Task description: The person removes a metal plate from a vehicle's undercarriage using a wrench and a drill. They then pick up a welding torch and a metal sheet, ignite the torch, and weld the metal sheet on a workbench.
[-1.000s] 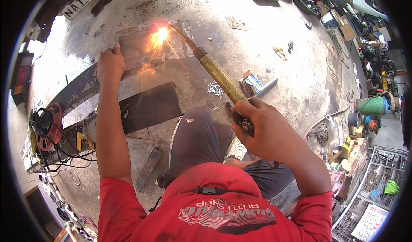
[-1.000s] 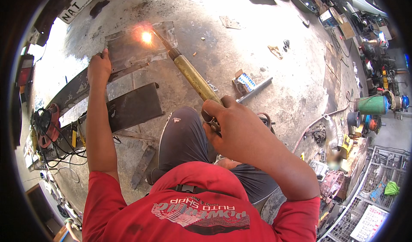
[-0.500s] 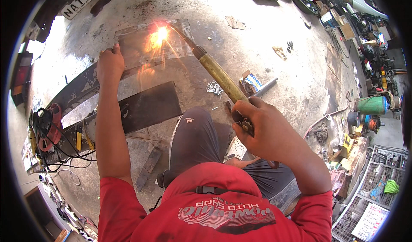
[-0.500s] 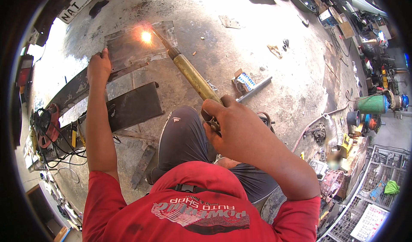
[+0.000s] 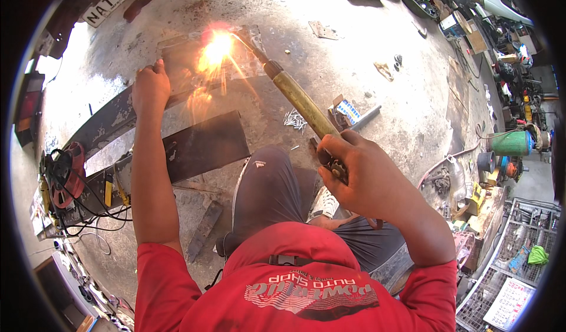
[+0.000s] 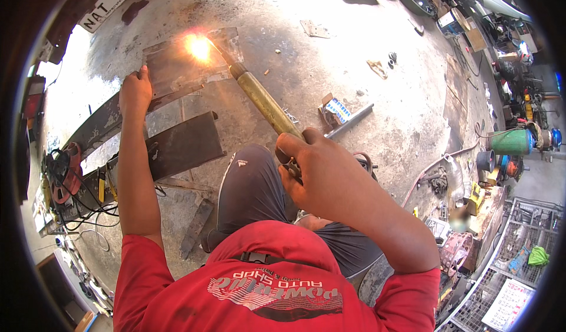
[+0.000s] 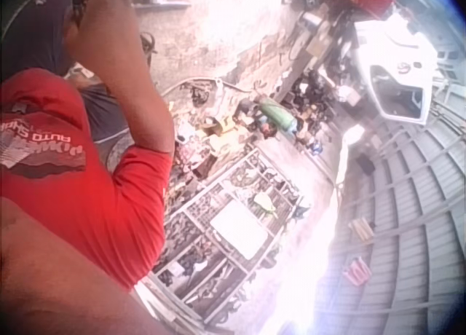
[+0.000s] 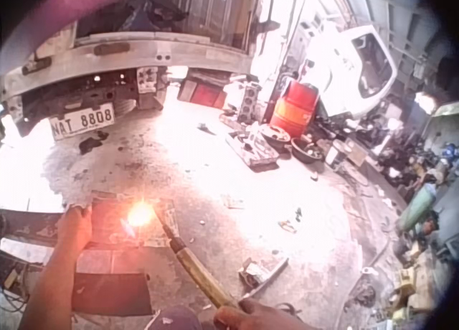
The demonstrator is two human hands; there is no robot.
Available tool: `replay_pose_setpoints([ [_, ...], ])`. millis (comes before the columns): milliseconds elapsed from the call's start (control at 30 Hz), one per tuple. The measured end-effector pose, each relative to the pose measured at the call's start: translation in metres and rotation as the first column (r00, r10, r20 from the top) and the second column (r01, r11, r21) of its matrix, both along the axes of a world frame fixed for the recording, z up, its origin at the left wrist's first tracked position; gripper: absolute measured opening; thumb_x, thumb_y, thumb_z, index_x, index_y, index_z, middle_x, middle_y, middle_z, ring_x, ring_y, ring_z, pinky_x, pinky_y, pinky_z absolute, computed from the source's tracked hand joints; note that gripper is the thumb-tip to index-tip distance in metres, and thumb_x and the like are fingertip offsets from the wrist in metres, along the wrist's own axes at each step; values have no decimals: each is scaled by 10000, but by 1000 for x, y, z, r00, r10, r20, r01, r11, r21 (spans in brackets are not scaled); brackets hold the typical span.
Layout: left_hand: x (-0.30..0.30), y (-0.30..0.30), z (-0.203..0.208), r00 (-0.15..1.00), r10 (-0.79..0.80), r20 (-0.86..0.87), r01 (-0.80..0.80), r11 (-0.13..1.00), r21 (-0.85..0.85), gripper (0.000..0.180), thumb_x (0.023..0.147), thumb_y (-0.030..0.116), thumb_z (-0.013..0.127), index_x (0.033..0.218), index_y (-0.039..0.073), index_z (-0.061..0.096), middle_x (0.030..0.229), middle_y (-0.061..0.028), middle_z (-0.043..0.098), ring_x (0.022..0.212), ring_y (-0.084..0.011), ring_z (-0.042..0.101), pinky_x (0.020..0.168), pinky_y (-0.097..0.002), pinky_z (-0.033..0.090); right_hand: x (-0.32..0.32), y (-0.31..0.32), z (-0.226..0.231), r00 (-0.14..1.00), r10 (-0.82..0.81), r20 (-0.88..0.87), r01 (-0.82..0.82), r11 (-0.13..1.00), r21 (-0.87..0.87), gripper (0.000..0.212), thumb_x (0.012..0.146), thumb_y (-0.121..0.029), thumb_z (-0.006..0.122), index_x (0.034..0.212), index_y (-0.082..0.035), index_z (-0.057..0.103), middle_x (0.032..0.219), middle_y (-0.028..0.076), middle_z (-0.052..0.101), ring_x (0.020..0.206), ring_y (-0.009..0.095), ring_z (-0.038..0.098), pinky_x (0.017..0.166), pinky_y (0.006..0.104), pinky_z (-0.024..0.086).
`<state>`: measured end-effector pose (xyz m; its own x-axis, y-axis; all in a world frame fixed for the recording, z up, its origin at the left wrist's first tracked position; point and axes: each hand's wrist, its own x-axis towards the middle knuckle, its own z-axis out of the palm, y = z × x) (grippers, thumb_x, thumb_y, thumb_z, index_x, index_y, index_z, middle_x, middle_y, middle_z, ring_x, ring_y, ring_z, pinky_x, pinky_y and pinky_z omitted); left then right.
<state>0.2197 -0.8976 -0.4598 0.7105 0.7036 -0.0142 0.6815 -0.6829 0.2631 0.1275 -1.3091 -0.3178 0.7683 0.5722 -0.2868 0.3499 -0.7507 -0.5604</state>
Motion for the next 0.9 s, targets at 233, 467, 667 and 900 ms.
replay_pose_setpoints([
  [233,0,-2,2,1000,7,1,-7,1000,-22,571,1098,500,430,1261,39,725,1334,-235,673,1228,-443,651,1017,-558,528,0,0,-1,1000,-9,-13,9,1000,-9,215,948,-160,666,1137,-64,632,952,243,622,854,471,696,782,542,558],
  [467,0,-1,3,1000,-2,-10,2,1000,-16,569,1095,496,435,1247,35,732,1302,-248,693,1208,-447,663,1010,-553,535,0,-1,-3,1000,-2,13,3,1000,-7,220,957,-170,671,1147,-67,631,957,246,623,863,474,698,790,543,562],
  [667,0,-1,1,1000,1,9,-1,1000,14,564,1092,495,440,1242,39,735,1283,-247,704,1201,-446,668,1010,-554,534,0,-1,-2,1000,-10,-3,10,1000,-18,217,965,-178,678,1142,-65,626,962,246,623,874,472,696,797,543,560],
  [900,-2,-4,4,1000,-3,20,3,1000,1,558,1092,492,431,1244,49,736,1274,-243,710,1200,-447,669,1012,-553,529,1,0,-2,1000,-12,-3,12,1000,-6,213,959,-171,687,1136,-67,627,954,238,623,867,465,695,792,542,557],
])
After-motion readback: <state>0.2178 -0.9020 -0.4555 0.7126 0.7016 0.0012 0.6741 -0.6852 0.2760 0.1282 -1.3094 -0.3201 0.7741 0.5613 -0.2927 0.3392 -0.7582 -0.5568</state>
